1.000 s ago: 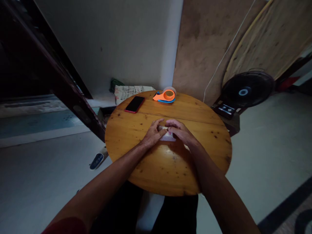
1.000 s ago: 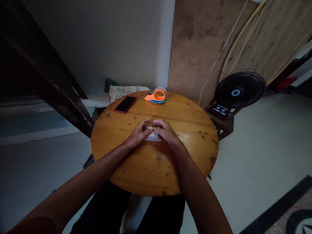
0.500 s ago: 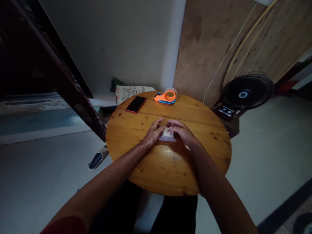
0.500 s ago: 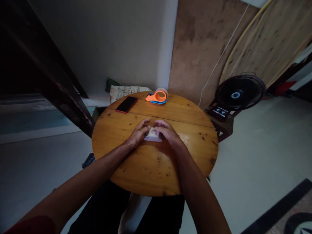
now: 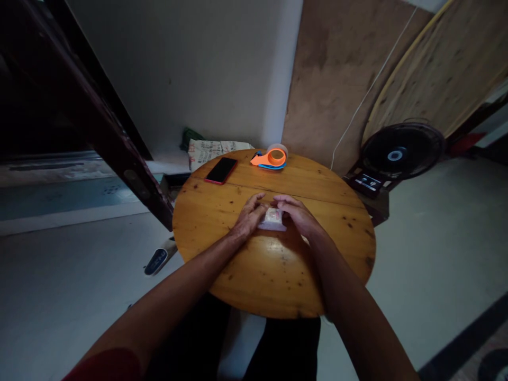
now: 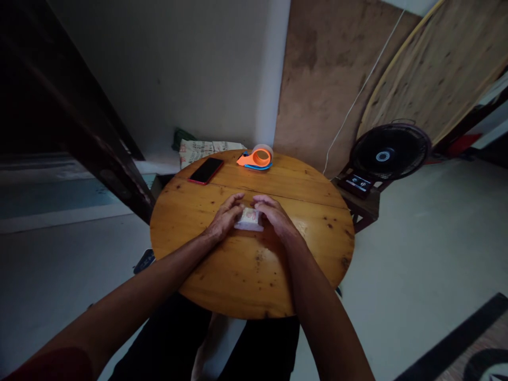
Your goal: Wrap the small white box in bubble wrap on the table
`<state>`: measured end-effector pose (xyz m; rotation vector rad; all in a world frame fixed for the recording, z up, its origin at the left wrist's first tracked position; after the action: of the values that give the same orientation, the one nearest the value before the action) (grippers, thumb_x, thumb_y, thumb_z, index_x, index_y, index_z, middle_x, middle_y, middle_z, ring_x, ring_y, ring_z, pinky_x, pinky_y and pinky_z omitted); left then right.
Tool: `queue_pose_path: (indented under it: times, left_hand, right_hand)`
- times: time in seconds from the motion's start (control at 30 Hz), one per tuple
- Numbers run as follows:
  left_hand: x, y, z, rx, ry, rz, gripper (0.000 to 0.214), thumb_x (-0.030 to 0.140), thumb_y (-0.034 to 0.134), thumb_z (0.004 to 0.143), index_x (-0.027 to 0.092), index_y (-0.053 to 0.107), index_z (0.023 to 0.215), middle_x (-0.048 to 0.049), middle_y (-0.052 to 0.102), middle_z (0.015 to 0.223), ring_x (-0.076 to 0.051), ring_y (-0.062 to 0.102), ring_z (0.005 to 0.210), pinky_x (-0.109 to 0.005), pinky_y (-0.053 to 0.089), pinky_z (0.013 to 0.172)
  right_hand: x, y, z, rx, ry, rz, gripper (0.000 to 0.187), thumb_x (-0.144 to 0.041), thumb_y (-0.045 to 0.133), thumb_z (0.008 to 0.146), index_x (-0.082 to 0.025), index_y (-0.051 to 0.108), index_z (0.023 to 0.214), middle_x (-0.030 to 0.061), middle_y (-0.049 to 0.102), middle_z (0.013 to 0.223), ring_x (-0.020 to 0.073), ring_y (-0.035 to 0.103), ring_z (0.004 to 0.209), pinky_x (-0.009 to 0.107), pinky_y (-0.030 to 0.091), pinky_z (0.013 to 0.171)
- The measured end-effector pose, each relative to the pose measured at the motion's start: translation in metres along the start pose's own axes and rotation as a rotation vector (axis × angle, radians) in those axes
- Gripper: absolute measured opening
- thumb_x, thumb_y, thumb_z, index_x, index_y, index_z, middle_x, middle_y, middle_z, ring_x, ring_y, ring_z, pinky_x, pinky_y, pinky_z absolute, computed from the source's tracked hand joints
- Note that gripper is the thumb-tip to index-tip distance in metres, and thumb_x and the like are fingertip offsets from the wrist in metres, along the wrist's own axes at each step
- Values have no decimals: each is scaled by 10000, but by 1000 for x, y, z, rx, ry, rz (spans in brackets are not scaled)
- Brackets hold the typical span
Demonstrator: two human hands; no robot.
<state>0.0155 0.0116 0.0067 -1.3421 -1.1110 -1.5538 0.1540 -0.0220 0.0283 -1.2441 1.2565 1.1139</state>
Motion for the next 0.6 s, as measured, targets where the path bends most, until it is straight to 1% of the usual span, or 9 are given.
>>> queue_pose_path:
  times: [0.07,0.17,0.23,0.3,0.4,0.53,0.6]
  left_hand:
    - [-1,-10,4,77,-5,-66,403,320,603,752,204,588,1137,-59,620,1027,-188,575,903,-283,454,725]
    - [3,-30,10,217,30,-130,311,334,602,745,210,611,1030,-47,614,1058,-168,565,914,-252,427,695]
    - [5,-41,12,290,39,-167,279,359,602,747,214,611,986,-37,619,1007,-156,568,882,-241,411,676]
    - [3,-50,14,343,10,-233,266,387,592,756,206,599,950,-36,617,940,-148,576,840,-238,402,662]
    - [-1,-55,16,373,-64,-389,276,437,557,775,187,568,890,-44,613,875,-144,589,784,-247,412,664]
    - [-2,-59,15,399,-132,-616,333,500,470,829,175,540,845,-49,608,790,-149,603,735,-273,452,691]
    - [-2,-61,13,420,-162,-678,345,501,441,852,171,539,845,-50,605,777,-148,604,720,-275,459,693]
  right_hand:
    - [0,-6,0,29,8,44,284,-340,626,705,-234,656,966,34,696,995,171,624,830,285,454,679]
    - [-5,-16,-1,67,-11,75,249,-345,643,690,-228,669,909,43,700,983,182,626,842,282,445,656]
    - [-9,-21,-1,92,-32,61,237,-335,652,682,-224,676,890,46,700,996,189,625,881,278,437,655]
    - [-11,-27,-2,117,-53,34,231,-330,653,678,-220,683,880,46,697,1009,194,623,908,274,429,654]
    - [-10,-37,-1,193,-57,26,204,-319,651,664,-212,683,835,46,695,982,195,625,904,270,420,645]
    - [0,-57,-1,367,-1,138,220,-351,674,637,-224,641,813,40,689,976,198,637,883,262,421,607]
    - [0,-62,-2,407,-4,159,230,-372,684,637,-230,626,808,41,686,1011,203,637,888,262,424,593]
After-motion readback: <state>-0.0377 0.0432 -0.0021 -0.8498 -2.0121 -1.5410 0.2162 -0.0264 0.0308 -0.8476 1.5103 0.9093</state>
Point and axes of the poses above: each hand's wrist, its own z-axis towards the middle knuckle, its own y-axis out of the palm, x = y × z, the point moved 9 cm from there along z, towards the middle knuckle
